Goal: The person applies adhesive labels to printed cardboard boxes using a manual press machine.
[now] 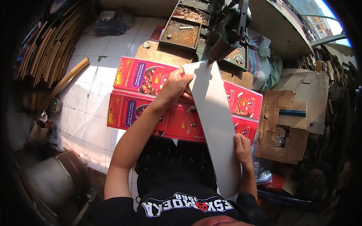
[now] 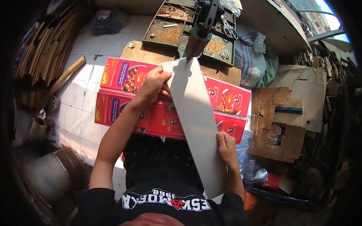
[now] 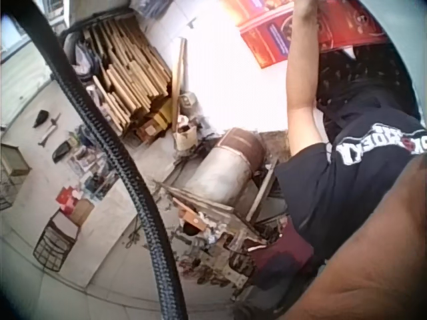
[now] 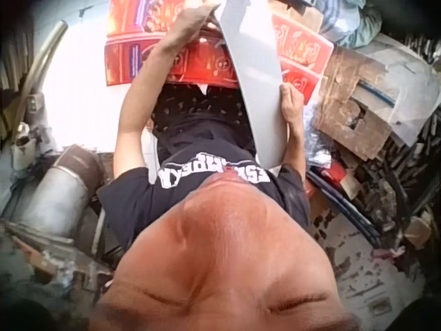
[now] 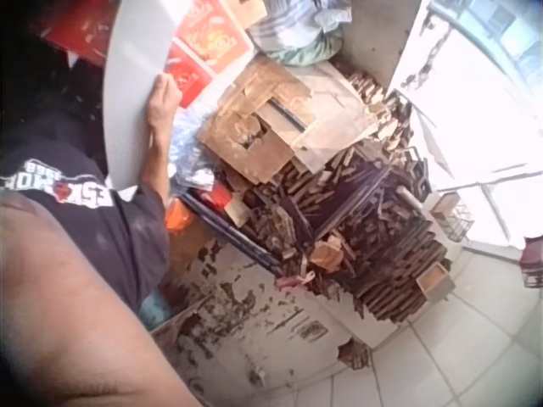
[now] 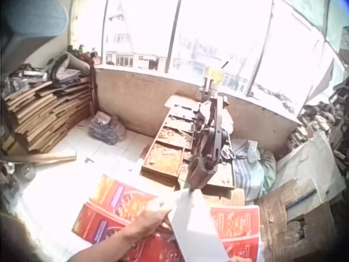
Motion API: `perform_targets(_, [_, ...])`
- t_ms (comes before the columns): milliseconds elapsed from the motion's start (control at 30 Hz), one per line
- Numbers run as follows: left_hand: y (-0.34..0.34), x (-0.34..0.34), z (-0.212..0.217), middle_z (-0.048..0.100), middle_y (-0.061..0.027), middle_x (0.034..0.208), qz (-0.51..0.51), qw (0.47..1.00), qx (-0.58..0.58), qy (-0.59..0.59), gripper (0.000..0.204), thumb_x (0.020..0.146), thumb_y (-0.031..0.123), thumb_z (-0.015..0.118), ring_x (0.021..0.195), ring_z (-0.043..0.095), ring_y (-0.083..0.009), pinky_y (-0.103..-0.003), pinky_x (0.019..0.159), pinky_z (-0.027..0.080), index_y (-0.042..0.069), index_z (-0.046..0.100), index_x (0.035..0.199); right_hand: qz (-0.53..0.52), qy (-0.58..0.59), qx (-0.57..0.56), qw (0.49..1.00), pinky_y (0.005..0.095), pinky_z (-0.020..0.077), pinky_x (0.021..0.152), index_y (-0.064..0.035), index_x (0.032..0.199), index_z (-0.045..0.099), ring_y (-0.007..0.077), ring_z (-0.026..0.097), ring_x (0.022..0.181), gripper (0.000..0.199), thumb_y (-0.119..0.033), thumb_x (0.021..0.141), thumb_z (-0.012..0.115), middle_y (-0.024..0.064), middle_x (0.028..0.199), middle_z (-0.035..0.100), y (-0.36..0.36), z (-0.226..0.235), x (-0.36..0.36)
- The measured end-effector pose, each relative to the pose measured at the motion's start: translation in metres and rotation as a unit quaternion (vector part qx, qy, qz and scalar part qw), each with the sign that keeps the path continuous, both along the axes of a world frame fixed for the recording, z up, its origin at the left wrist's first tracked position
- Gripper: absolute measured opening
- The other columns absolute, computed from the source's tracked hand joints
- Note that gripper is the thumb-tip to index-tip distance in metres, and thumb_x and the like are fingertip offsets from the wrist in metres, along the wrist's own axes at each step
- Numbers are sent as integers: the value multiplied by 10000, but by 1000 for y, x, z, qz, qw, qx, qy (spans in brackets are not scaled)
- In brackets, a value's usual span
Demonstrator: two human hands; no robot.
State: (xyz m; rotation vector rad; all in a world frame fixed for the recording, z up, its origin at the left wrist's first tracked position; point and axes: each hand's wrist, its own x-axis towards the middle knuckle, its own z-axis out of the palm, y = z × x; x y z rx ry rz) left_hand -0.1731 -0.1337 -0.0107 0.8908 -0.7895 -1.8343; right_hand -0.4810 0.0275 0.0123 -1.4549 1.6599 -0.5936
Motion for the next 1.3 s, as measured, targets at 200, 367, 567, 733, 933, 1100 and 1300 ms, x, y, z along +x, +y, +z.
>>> perform_targets(200, [0, 2, 3, 684, -87, 863, 11, 1000, 0, -7, 321, 963, 204, 517, 605, 680, -142, -248, 492, 560, 21, 513, 1228, 15, 4, -55, 998, 315, 304, 504, 14, 735, 491, 79, 359, 571, 405, -259, 1035, 475, 12, 579, 385, 4, 4, -3])
perform_targets(367, [14, 7, 16, 676, -69, 930, -36, 999, 9, -39, 352, 1005, 292, 468, 756, 685, -133, -284, 635, 595, 32, 520, 1237, 58, -46, -4, 997, 282, 307, 506, -2, 740, 518, 64, 386, 571, 398, -267, 1035, 483, -8, 589, 426, 22, 27, -1])
perform_targets(567, [59, 14, 19, 651, -97, 1135, -3, 996, 47, 76, 388, 1053, 325, 396, 975, 674, -176, -345, 787, 600, 19, 513, 1260, 16, -365, 224, 903, 229, 385, 567, -29, 981, 617, 79, 503, 625, 238, -246, 1014, 523, 13, 734, 593, 28, 29, -16])
perform_targets(733, [59, 23, 3, 661, -115, 1102, 99, 971, 39, 212, 372, 1064, 317, 368, 980, 677, -213, -352, 820, 588, 19, 536, 1211, 10, -490, 157, 858, 302, 531, 821, 11, 1138, 568, 172, 649, 911, 214, 0, 952, 462, 134, 1064, 635, -14, 22, -14])
perform_targets(933, [55, 29, -17, 662, -126, 1110, 74, 950, 24, 303, 371, 1067, 318, 368, 993, 671, -227, -369, 857, 571, 18, 542, 1200, 29, -494, 108, 862, 351, 559, 946, 31, 1195, 543, 262, 652, 1100, 220, -20, 992, 476, 213, 1210, 614, -78, 36, 12])
perform_targets(1100, [52, 36, -28, 656, -141, 1144, 45, 938, 23, 343, 380, 1066, 321, 367, 1029, 666, -249, -394, 884, 567, 16, 538, 1215, 39, -531, 143, 834, 306, 585, 886, 28, 1211, 541, 248, 676, 1050, 264, -147, 1015, 516, 229, 1208, 620, -140, 19, 17])
perform_targets(1300, [51, 30, -23, 648, -152, 1171, 27, 939, 18, 343, 386, 1065, 316, 371, 1051, 659, -265, -410, 900, 561, 13, 530, 1242, 41, -497, 226, 837, 212, 514, 557, 27, 1190, 539, 136, 629, 693, 385, -319, 1022, 523, 106, 918, 651, -190, -21, 2])
